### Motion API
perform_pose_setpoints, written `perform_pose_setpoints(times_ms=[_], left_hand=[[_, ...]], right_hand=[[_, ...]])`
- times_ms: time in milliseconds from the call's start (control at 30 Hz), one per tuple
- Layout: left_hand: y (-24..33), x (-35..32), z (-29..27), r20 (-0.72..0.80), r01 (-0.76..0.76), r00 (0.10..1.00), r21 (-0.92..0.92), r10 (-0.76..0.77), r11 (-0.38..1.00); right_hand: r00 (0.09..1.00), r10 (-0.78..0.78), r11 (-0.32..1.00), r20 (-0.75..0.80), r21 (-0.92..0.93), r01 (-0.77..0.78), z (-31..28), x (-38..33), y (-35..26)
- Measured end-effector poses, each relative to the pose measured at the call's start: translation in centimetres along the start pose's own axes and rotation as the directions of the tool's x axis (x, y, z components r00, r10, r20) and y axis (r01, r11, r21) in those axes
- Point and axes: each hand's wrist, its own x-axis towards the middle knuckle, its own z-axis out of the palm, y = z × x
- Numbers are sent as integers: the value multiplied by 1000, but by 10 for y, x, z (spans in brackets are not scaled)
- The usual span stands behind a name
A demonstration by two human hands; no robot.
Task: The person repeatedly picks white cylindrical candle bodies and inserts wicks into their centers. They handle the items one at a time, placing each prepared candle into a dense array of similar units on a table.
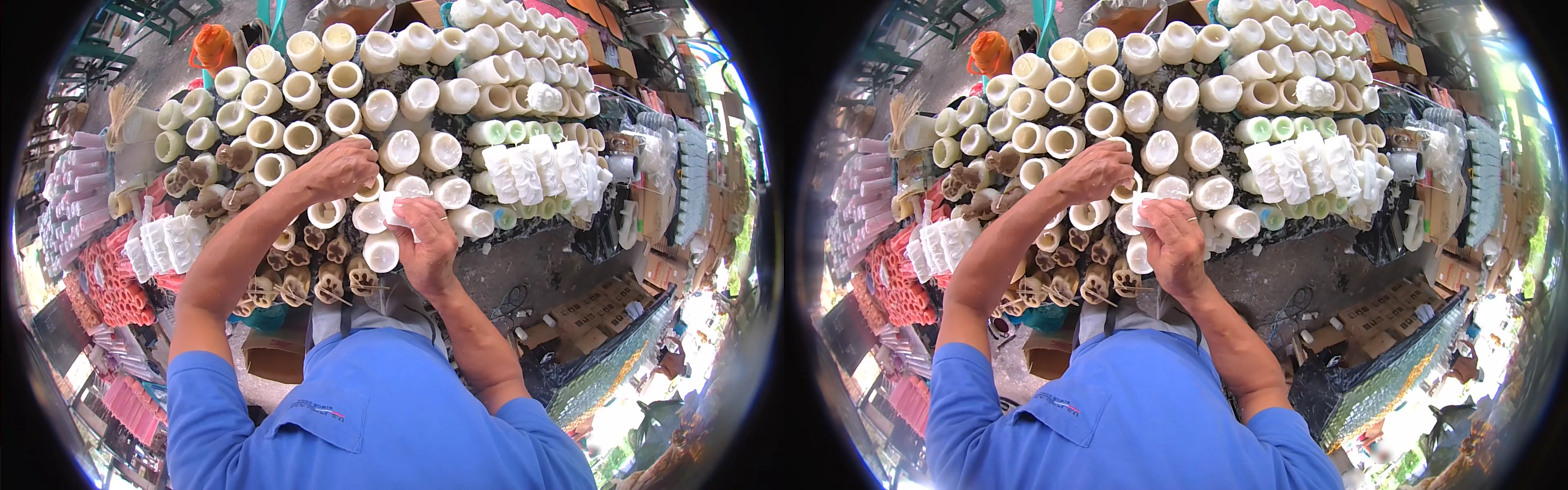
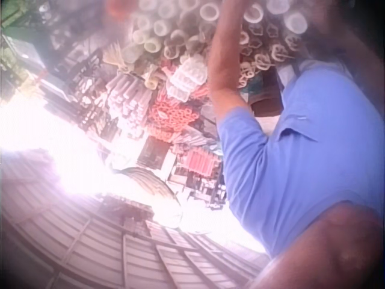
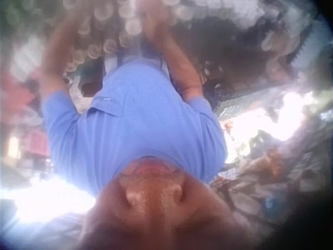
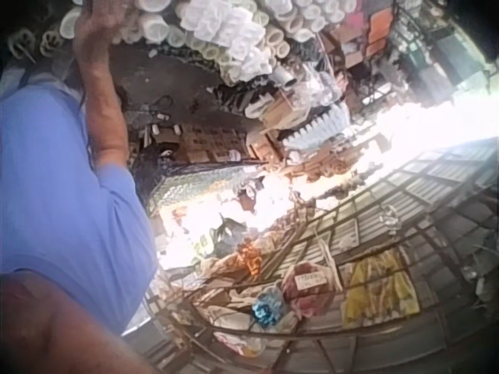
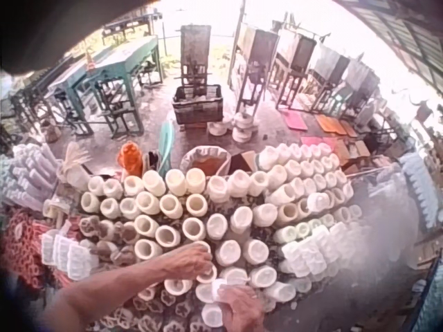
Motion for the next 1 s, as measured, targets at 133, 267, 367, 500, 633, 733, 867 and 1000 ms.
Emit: perform_pose_setpoints(times_ms=[133, 267, 367, 500, 633, 733, 867, 1000], left_hand=[[-2, 5, -3, 26, -12, 1000, -5, 12, 1000], [-3, 7, -5, 30, -18, 999, -13, 18, 1000], [-4, 8, -7, 71, 13, 997, -9, -12, 1000], [-3, 9, -8, 57, 6, 998, -42, -4, 999], [-4, 9, -6, 53, 12, 999, -62, -9, 998], [-4, 7, -7, 42, 20, 999, -117, -15, 993], [5, -3, -19, 16, 229, 972, -289, -235, 929], [51, -33, -20, 156, 439, 824, -784, -545, 439]], right_hand=[[1000, -21, 999, 16, 39, 20, 22, 0, 7], [1000, -28, 999, 11, -30, 28, 41, -3, 23], [999, 22, 998, 23, -54, -20, 49, -4, 28], [996, 33, 991, 84, -131, -22, 53, 4, 29], [995, 8, 983, 98, -183, 11, 49, 12, 25], [980, 186, 974, 71, -146, -174, 36, 8, 22], [611, 766, 400, 202, 593, -698, 12, 8, 37], [535, 714, -25, 452, 780, -626, -9, -3, 43]])
